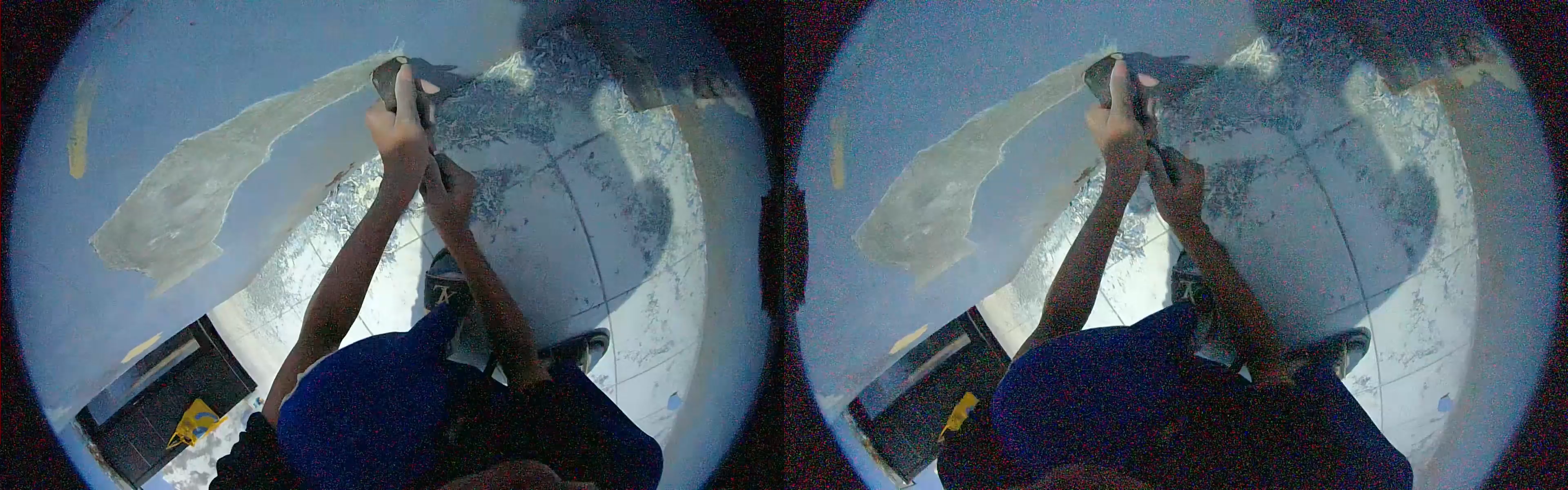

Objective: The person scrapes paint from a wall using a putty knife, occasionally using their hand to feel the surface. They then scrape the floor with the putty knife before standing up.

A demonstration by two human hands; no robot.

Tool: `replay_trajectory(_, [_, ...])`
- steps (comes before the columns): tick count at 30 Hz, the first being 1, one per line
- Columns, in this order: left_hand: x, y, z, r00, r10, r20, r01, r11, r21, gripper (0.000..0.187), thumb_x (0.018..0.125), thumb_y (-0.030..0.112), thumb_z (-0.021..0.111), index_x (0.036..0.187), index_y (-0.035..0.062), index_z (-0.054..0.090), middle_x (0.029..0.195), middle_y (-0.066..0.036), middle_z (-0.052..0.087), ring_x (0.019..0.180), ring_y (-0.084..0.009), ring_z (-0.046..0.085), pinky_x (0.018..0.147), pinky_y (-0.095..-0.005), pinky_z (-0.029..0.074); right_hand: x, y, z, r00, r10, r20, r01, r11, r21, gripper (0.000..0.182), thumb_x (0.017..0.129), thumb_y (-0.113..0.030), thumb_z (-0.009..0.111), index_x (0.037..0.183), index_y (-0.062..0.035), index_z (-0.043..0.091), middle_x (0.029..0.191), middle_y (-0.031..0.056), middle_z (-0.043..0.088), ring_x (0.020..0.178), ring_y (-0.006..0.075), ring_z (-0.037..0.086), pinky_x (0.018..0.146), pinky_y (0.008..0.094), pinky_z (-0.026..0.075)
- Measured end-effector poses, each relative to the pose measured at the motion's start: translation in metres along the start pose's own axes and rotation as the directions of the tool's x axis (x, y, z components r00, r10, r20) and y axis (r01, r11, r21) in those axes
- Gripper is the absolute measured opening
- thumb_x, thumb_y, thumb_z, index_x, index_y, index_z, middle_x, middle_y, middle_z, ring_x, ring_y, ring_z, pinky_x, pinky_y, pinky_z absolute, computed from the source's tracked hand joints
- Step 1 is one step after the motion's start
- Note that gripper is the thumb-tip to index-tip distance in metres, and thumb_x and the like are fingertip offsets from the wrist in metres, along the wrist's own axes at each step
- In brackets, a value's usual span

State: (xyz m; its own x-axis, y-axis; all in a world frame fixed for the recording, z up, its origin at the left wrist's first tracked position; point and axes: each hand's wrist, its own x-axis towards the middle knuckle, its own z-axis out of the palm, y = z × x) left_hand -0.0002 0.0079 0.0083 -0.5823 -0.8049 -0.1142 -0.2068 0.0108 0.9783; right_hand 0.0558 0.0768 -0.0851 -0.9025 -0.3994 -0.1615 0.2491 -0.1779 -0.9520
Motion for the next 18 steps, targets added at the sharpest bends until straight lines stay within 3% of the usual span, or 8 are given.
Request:
replay_trajectory(2, [-0.001,0.006,-0.001,0.999,0.031,-0.043,-0.027,0.994,0.107,0.042,0.091,0.034,0.049,0.067,0.0005,0.059,0.051,0.001,0.047,0.042,-0.0059,0.04,0.039,-0.022,0.029,0.001,-0.009,0.002,0.999,0.034,-0.005,-0.035,0.996,-0.079,0.029,0.085,-0.022,0.056,0.067,0.0001,0.055,0.05,0.0126,0.048,0.042,0.0153,0.045,0.044,0.0331,0.034])
replay_trajectory(5, [0.008,0.005,0.006,0.993,0.117,0.013,-0.118,0.993,0.01,0.041,0.091,0.032,0.049,0.066,0.0013,0.058,0.05,0.002,0.045,0.042,-0.0055,0.039,0.038,-0.0221,0.028,0.01,-0.004,-0.002,1.0,0.025,0.004,-0.024,0.995,-0.092,0.029,0.085,-0.022,0.056,0.068,0.0003,0.056,0.051,0.0126,0.049,0.043,0.0153,0.045,0.044,0.0326,0.034])
replay_trajectory(8, [0.002,0.007,0.003,0.995,0.091,0.035,-0.089,0.995,-0.038,0.04,0.091,0.031,0.05,0.064,0.0023,0.057,0.05,0.002,0.046,0.042,-0.0045,0.039,0.038,-0.0222,0.028,0.009,-0.016,-0.002,0.999,-0.032,-0.029,0.031,0.999,-0.012,0.028,0.085,-0.021,0.057,0.067,0.0005,0.055,0.051,0.0114,0.048,0.043,0.0142,0.042,0.044,0.0311,0.034])
replay_trajectory(11, [0.008,-0.004,-0.005,0.999,0.03,0.03,-0.029,0.999,-0.022,0.039,0.086,0.038,0.056,0.069,0.0032,0.063,0.055,0.0,0.053,0.043,-0.0073,0.045,0.042,-0.0226,0.034,0.001,-0.01,0.0,1.0,0.016,-0.018,-0.018,0.993,-0.114,0.027,0.085,-0.021,0.056,0.068,0.0002,0.056,0.051,0.0112,0.048,0.044,0.014,0.042,0.045,0.0305,0.035])
replay_trajectory(13, [0.009,0.0,-0.002,1.0,0.01,0.012,-0.01,1.0,0.021,0.04,0.086,0.038,0.056,0.067,0.0034,0.062,0.055,0.0,0.053,0.043,-0.0068,0.045,0.042,-0.0222,0.034,0.009,-0.005,-0.001,0.999,-0.051,0.001,0.051,0.997,-0.051,0.031,0.088,-0.022,0.053,0.067,-0.0001,0.053,0.051,0.0039,0.047,0.046,0.0087,0.039,0.043,0.027,0.031])
replay_trajectory(14, [0.013,-0.002,0.007,0.998,0.071,-0.002,-0.071,0.995,-0.077,0.04,0.086,0.038,0.055,0.067,0.0032,0.062,0.054,0.0,0.053,0.044,-0.006,0.045,0.042,-0.0219,0.034,0.012,0.0,-0.001,0.997,-0.076,0.0,0.076,0.997,-0.019,0.032,0.09,-0.023,0.051,0.067,-0.0002,0.052,0.052,0.0002,0.046,0.047,0.006,0.037,0.043,0.0253,0.029])
replay_trajectory(17, [0.009,0.001,0.001,0.997,0.053,0.057,-0.052,0.998,-0.025,0.041,0.087,0.038,0.055,0.066,0.0032,0.062,0.054,0.0,0.053,0.044,-0.0063,0.045,0.043,-0.0225,0.034,0.009,-0.012,-0.004,1.0,-0.012,0.016,0.011,0.999,0.034,0.033,0.09,-0.024,0.051,0.068,0.0001,0.052,0.052,-0.0002,0.046,0.047,0.0059,0.037,0.042,0.0254,0.029])
replay_trajectory(18, [0.006,0.0,0.002,0.978,0.206,0.033,-0.206,0.979,0.009,0.041,0.087,0.037,0.054,0.064,0.0037,0.06,0.053,0.0,0.053,0.044,-0.0065,0.044,0.043,-0.0232,0.034,0.003,-0.007,-0.005,1.0,0.014,0.004,-0.014,1.0,0.002,0.03,0.088,-0.022,0.053,0.068,0.0002,0.053,0.052,0.0037,0.047,0.046,0.0086,0.038,0.043,0.0271,0.03])
